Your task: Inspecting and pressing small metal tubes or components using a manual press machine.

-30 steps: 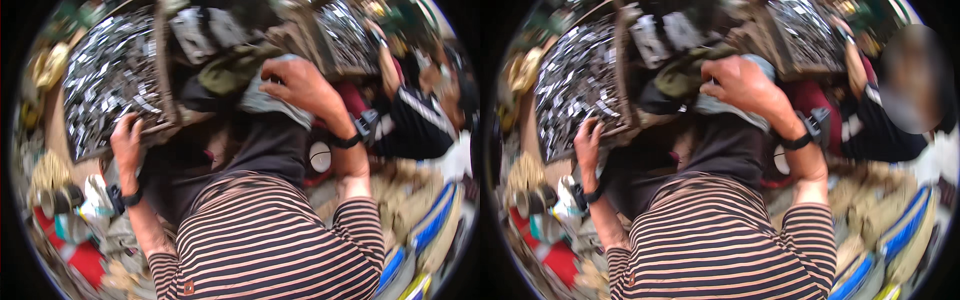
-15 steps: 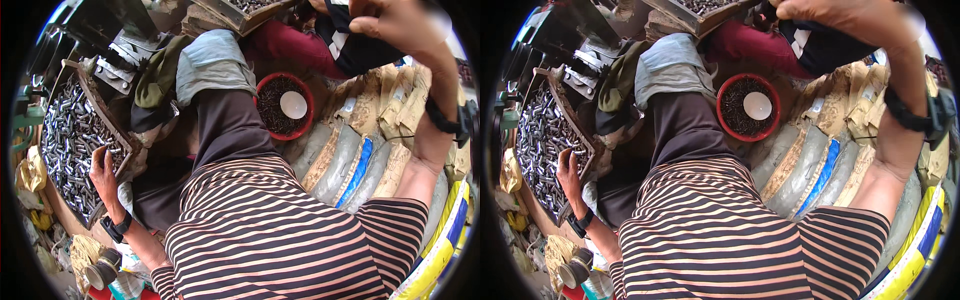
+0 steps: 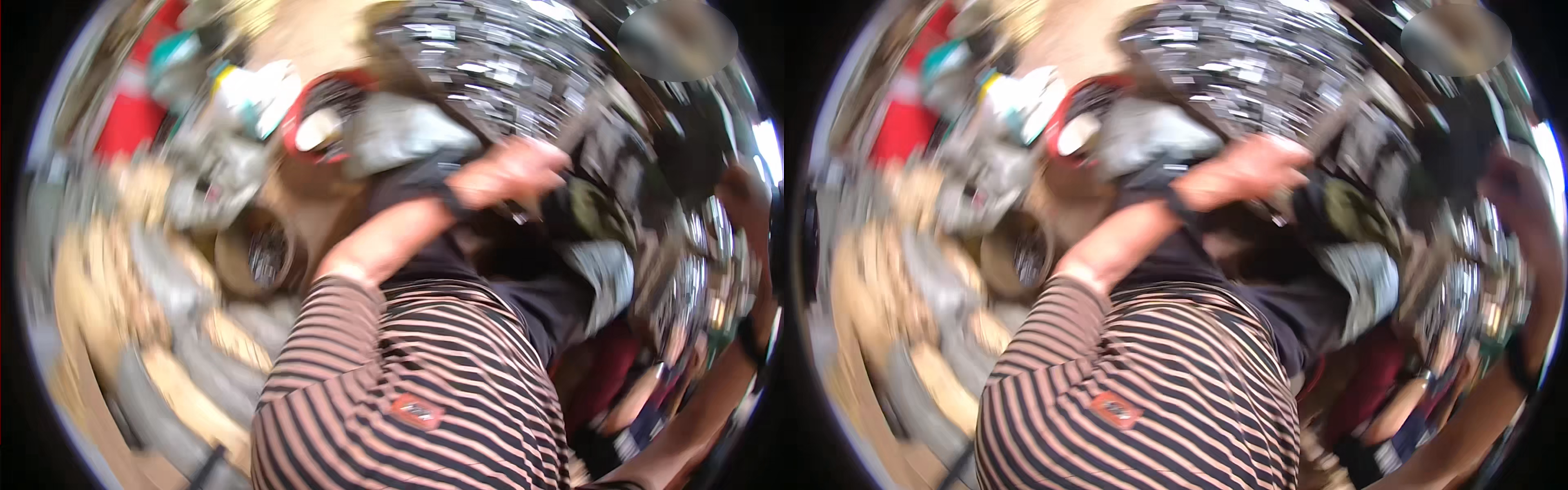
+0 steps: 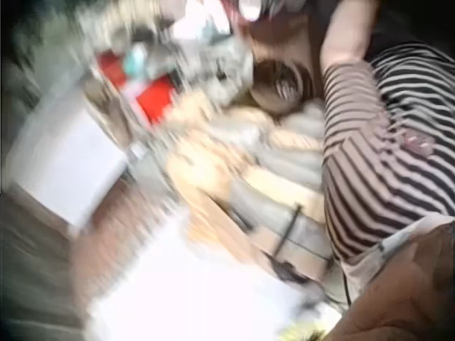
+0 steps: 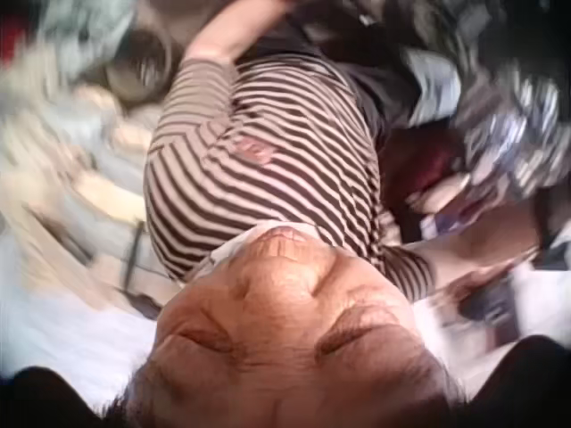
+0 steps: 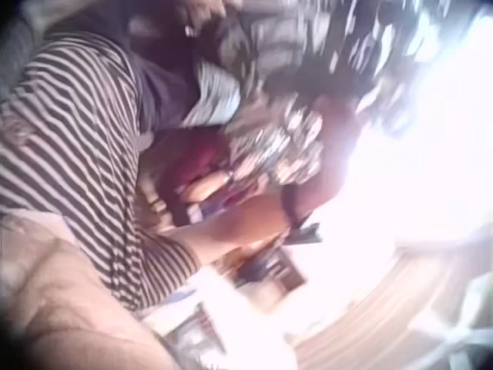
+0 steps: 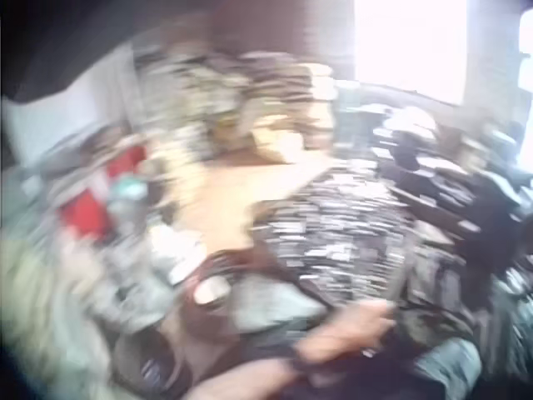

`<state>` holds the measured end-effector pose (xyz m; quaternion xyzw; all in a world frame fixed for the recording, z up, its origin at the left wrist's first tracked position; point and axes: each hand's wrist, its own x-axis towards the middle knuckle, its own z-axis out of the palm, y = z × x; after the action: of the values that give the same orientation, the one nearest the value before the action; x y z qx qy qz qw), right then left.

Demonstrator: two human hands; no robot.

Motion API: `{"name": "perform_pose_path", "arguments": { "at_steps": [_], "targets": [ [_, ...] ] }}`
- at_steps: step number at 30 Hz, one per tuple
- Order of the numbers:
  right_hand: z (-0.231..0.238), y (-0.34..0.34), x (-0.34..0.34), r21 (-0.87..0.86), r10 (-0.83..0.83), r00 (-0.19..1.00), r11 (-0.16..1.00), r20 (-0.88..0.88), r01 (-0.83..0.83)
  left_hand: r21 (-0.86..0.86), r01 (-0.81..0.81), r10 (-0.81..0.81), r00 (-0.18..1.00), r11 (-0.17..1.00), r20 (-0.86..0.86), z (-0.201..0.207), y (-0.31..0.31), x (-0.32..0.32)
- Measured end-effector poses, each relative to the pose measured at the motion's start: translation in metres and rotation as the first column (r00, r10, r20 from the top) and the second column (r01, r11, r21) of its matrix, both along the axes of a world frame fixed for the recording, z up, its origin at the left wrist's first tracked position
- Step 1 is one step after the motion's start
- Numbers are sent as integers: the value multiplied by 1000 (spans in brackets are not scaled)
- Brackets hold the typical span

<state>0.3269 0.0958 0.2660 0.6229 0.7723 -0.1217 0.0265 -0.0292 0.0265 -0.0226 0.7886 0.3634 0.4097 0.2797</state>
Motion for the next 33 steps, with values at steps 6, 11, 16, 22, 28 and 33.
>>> {"name": "perform_pose_path", "arguments": {
  "at_steps": [6,11,16,22,28,33],
  "targets": [
    [-70,-49,-200,33,482,868,876,-121,-482,-30,-120,109,964,992,-243,-22,-18,42],
    [-111,-55,-229,-43,416,886,901,-204,-433,32,-181,184,964,983,-192,-30,-1,73],
    [-144,-46,-250,-155,399,889,886,-226,-437,-133,-200,215,969,971,118,-41,24,70],
    [-130,-46,-287,-128,430,885,882,-177,-454,-30,-241,226,943,970,-246,-6,7,21],
    [-162,-52,-299,-72,381,802,884,-460,-461,-79,-311,296,942,947,-159,-18,-12,-29],
    [-170,-55,-283,-19,422,758,868,-498,-495,-83,-355,343,930,931,-136,18,-34,-90]
  ]
}}
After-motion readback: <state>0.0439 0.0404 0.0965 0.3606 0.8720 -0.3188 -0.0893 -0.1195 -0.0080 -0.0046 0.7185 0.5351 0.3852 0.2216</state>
